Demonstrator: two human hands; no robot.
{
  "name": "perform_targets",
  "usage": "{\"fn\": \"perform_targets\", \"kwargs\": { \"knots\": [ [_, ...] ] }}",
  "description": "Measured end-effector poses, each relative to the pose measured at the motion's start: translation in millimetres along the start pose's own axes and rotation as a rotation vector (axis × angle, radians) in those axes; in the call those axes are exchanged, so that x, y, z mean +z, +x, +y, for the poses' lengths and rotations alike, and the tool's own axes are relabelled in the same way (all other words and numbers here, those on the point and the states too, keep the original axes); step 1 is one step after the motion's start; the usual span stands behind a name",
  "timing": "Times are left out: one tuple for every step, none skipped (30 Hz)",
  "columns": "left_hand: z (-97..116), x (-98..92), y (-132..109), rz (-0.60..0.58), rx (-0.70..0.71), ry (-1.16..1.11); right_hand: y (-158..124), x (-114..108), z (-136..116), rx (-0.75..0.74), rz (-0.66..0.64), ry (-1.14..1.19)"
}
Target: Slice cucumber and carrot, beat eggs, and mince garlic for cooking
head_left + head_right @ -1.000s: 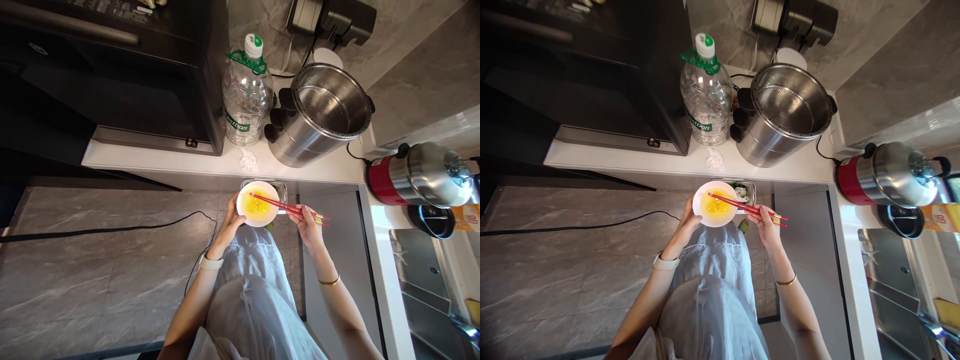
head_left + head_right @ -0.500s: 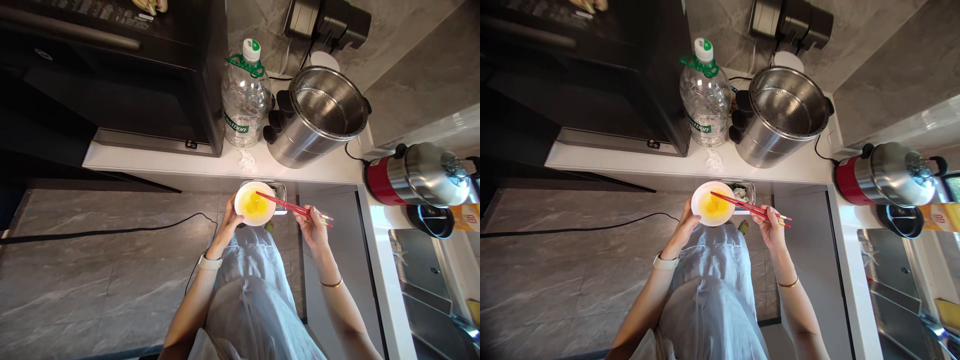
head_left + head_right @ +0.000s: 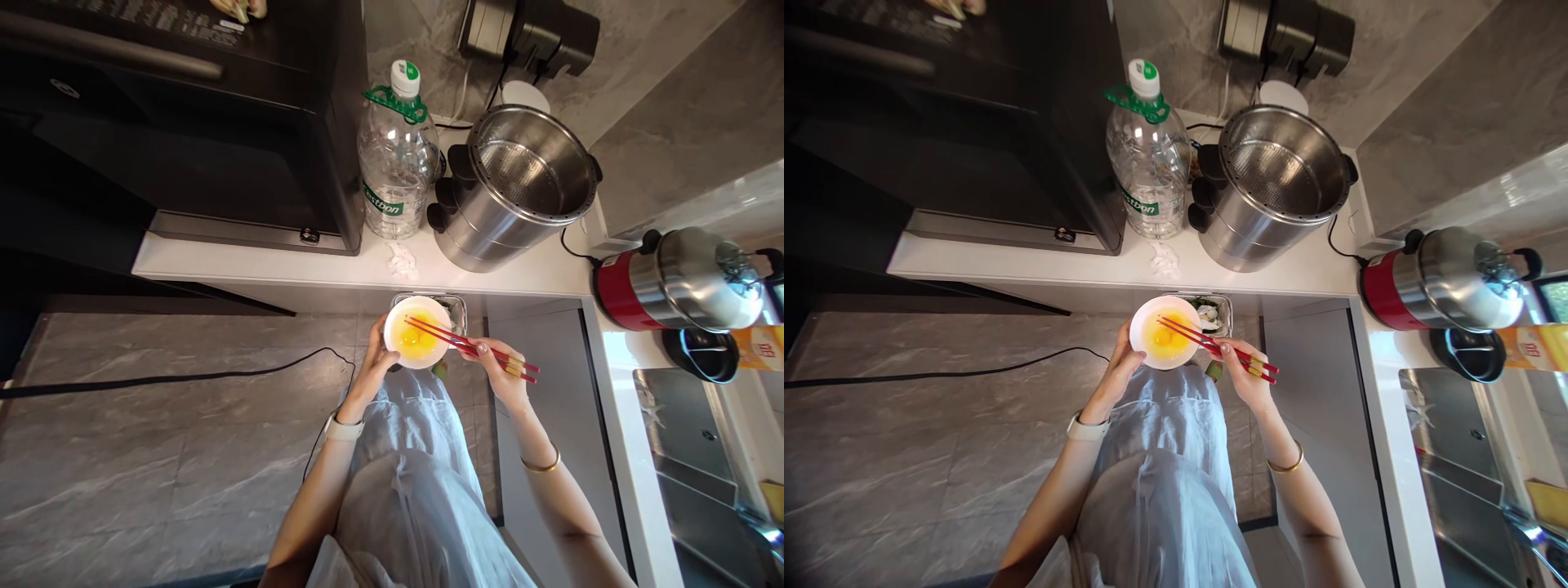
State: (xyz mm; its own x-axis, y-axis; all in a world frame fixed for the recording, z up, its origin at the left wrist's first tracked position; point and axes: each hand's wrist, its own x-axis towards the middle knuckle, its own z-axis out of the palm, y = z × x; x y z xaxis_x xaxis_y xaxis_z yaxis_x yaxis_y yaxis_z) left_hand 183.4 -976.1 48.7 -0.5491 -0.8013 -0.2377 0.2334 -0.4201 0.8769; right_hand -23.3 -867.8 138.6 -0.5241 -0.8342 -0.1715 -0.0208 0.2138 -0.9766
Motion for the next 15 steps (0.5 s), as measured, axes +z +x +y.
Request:
{"fn": "perform_targets", "kwargs": {
  "knots": [
    [0,0.1,0,-0.002,0.008,0.006,1,2,1,0.0,0.012,0.019],
    [0,0.1,0,-0.004,0.017,0.012,2,2,4,0.003,0.029,0.036],
    [0,-0.2,-1,-0.005,0.025,0.016,3,3,6,0.009,0.046,0.049],
    [0,-0.6,-1,-0.006,0.031,0.019,4,3,10,0.021,0.063,0.061],
    [0,-1.0,-1,-0.007,0.034,0.021,5,3,13,0.036,0.078,0.076],
    [0,-1.5,-1,-0.007,0.035,0.022,6,3,16,0.05,0.092,0.093],
    [-1,-2.0,-1,-0.009,0.035,0.021,7,3,20,0.062,0.103,0.111],
    [-1,-2.3,-1,-0.009,0.034,0.02,8,3,22,0.071,0.111,0.128],
    [-1,-2.5,-1,-0.008,0.032,0.018,9,4,25,0.077,0.117,0.144],
    [-1,-2.6,-1,-0.008,0.029,0.015,10,4,26,0.079,0.122,0.157],
    [-1,-2.4,0,-0.007,0.027,0.012,10,5,27,0.081,0.125,0.169],
    [0,-2.1,0,-0.007,0.026,0.011,11,6,28,0.083,0.128,0.18],
    [0,-1.6,0,-0.006,0.025,0.011,11,7,29,0.086,0.131,0.192],
    [1,-0.8,0,-0.006,0.025,0.011,12,8,29,0.088,0.136,0.207],
    [2,0.0,0,-0.006,0.027,0.008,12,9,30,0.089,0.143,0.224]
  ]
}}
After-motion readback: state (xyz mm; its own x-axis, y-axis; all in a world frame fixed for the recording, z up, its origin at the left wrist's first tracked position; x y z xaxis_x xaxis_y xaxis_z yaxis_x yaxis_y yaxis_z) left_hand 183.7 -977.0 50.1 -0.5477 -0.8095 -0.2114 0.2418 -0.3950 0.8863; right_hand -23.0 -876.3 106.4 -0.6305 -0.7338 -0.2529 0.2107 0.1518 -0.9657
